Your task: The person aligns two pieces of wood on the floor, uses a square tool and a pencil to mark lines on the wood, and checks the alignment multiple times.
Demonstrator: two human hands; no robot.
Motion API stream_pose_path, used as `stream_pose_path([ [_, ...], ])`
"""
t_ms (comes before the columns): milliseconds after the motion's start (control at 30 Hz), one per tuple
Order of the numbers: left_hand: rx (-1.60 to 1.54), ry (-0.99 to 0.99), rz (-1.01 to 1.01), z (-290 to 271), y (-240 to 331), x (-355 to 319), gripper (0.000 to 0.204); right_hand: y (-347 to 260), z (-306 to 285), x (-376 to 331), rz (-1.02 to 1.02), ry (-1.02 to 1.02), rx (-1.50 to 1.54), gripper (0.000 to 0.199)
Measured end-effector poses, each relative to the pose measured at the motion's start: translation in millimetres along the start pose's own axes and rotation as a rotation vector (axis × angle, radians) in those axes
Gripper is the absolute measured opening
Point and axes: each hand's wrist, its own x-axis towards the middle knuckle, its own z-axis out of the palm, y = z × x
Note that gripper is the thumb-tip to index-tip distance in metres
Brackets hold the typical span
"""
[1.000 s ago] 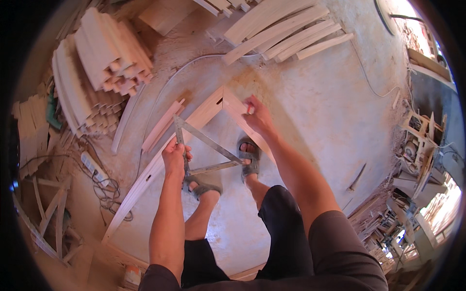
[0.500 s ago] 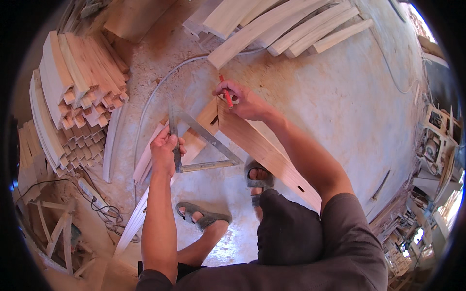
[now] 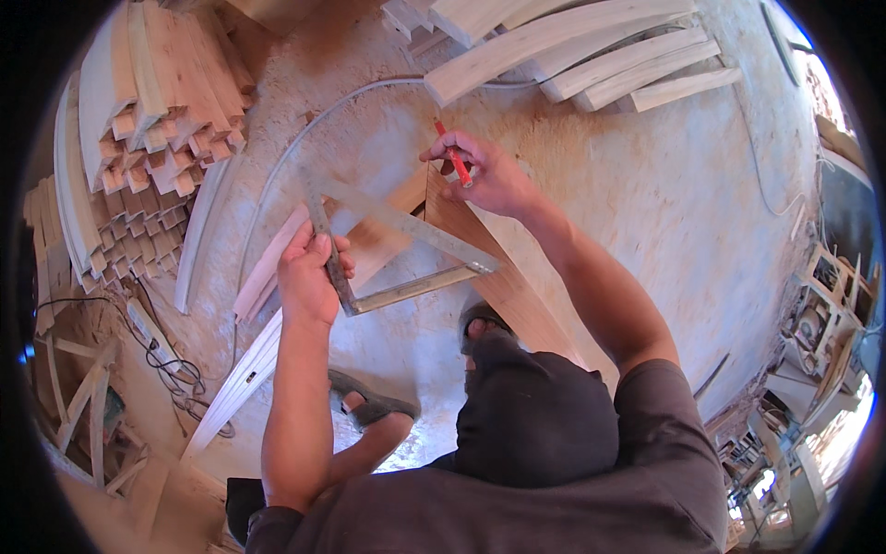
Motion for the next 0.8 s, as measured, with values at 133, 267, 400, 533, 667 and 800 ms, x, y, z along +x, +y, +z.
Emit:
stream_pose_path([
  [133,-0.043,0.143,0.049,16,-25,-33,0.033,-5,4,-7,0.024,0.071,-0.043,0.040],
  [267,-0.019,0.204,0.053,23,-16,-58,0.017,-14,2,-40,0.114,0.214,-0.102,0.025],
  [400,0.118,0.185,0.134,17,5,-57,0.017,-16,5,-81,0.145,0.255,0.054,0.016],
  [533,-0.086,0.300,0.114,7,-35,-64,0.016,-11,4,-100,0.229,0.333,0.276,0.008],
  [667,-0.355,0.423,-0.012,37,-79,-80,0.015,-4,2,-99,0.322,0.418,0.653,0.011],
  [800,-0.550,0.449,-0.081,57,-101,-80,0.013,-9,11,-90,0.307,0.550,0.760,0.011],
])
